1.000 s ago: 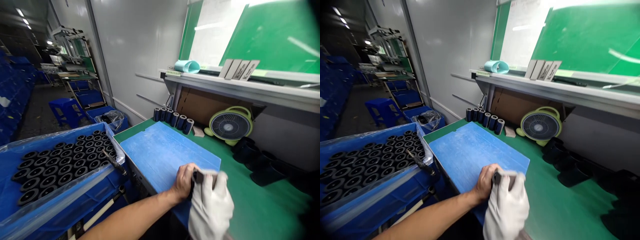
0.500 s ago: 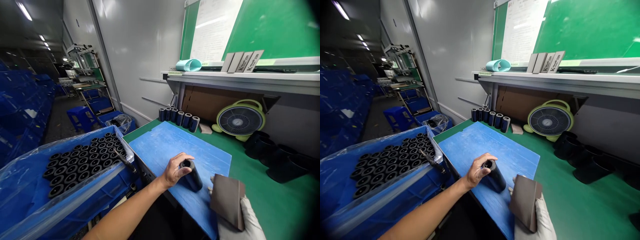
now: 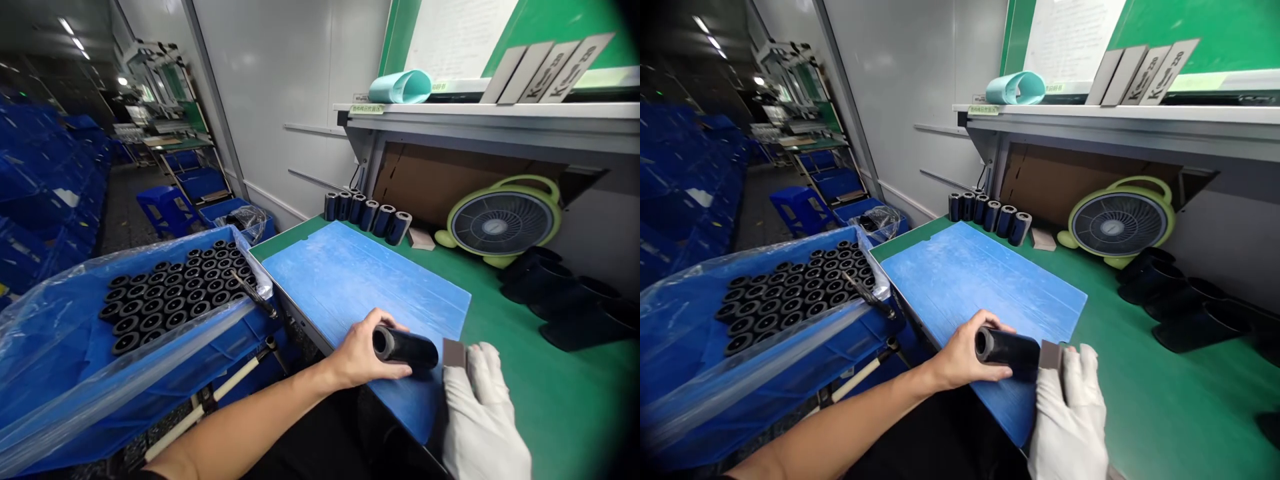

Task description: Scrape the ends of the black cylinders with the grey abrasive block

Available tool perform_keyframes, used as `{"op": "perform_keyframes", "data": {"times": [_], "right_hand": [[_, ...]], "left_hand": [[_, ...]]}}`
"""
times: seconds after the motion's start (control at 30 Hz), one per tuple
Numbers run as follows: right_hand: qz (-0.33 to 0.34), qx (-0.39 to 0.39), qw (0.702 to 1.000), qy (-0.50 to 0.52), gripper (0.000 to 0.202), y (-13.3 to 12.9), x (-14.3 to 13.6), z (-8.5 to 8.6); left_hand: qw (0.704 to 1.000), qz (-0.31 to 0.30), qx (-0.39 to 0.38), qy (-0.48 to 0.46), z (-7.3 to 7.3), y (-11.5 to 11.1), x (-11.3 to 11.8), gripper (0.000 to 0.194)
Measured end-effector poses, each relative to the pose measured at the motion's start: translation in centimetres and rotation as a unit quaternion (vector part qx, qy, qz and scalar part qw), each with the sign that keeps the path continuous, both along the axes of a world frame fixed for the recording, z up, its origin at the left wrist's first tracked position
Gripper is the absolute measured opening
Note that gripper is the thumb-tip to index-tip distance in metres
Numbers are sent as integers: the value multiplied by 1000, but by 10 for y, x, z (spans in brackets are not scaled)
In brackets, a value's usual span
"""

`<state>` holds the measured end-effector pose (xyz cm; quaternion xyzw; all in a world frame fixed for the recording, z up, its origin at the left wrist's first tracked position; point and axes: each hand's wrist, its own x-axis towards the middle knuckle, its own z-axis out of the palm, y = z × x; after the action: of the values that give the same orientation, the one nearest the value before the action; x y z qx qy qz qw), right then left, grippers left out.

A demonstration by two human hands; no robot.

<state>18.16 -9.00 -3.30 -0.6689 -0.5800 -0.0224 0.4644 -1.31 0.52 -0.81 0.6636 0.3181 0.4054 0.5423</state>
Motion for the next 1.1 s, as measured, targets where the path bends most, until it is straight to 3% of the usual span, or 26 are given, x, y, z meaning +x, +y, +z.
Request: {"op": "perform_keyframes", "data": {"times": [0.2, 0.43, 0.53, 0.67, 0.8, 0.9, 1.1], "right_hand": [[44, 44, 967, -248, 40, 2, -45, 24], [83, 30, 943, -321, 55, 13, -43, 33], [37, 43, 951, -304, 59, 17, -46, 33], [28, 22, 967, -253, 56, 10, -46, 32], [-21, 24, 975, -219, 53, 6, -25, 37], [-27, 25, 975, -218, 53, 7, -13, 39], [-33, 33, 973, -227, 48, -9, -42, 20]], "left_hand": [[999, -5, 34, 1, -7, -7, 23, 47], [998, 9, 60, -12, -13, -11, 22, 47], [999, 12, 53, 1, -14, -10, 21, 48], [998, 6, 58, -21, -15, -9, 21, 46], [999, 11, 44, 22, -16, -8, 22, 50], [999, 3, 52, -6, -16, -7, 23, 52], [998, 15, 54, 5, -16, -7, 23, 41]]}}
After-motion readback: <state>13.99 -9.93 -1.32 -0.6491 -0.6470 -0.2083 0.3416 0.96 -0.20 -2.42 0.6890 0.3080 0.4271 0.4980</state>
